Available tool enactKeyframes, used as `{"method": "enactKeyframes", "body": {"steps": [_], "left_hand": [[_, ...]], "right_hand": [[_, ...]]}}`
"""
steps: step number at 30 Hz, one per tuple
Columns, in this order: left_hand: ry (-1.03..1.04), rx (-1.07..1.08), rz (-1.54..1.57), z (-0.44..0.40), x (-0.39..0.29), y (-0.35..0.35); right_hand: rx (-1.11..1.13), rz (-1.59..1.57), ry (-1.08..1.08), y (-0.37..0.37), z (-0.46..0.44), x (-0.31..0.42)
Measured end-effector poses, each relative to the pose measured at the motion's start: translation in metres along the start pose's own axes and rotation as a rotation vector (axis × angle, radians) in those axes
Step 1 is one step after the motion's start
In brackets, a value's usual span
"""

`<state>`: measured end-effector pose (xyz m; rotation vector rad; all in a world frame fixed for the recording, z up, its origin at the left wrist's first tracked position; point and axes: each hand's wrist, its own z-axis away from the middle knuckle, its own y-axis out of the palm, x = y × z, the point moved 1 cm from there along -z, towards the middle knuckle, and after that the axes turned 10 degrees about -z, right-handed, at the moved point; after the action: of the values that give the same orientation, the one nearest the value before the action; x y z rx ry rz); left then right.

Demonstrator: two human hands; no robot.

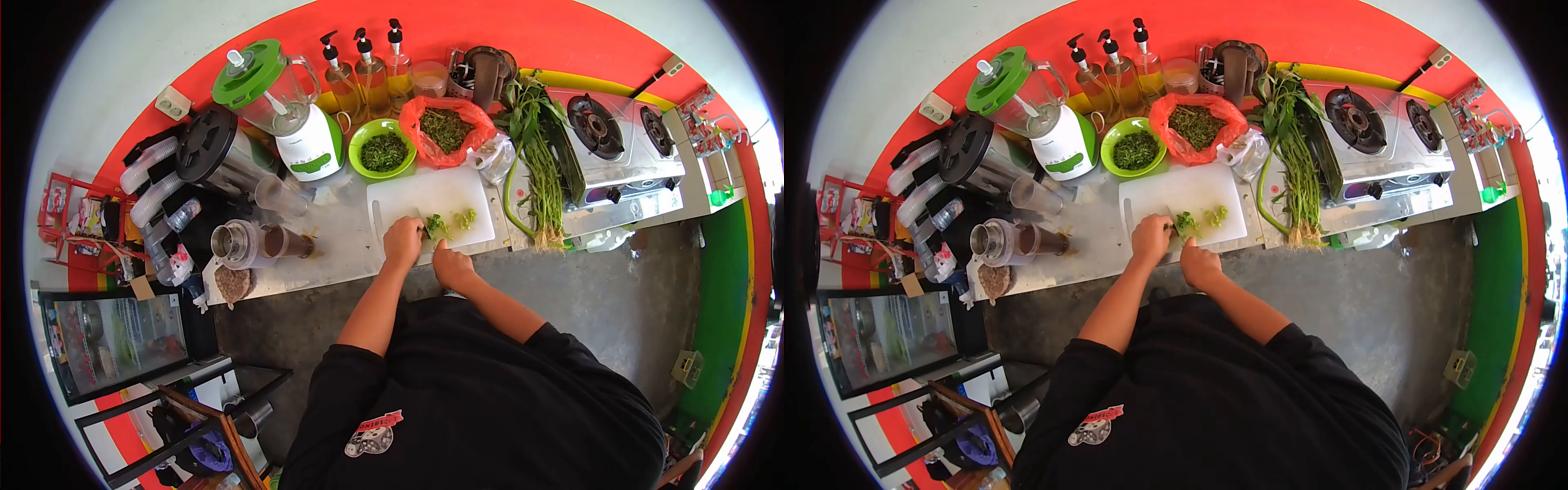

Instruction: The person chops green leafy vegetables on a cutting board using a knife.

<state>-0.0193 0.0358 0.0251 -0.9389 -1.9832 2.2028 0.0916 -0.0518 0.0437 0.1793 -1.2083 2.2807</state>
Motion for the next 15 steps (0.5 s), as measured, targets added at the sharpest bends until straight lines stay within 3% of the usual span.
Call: {"method": "enactKeyframes", "body": {"steps": [15], "left_hand": [[0.309, -0.166, -0.341, 0.025, 0.001, 0.019]], "right_hand": [[-0.122, 0.004, -0.022, 0.017, -0.009, 0.001]]}}
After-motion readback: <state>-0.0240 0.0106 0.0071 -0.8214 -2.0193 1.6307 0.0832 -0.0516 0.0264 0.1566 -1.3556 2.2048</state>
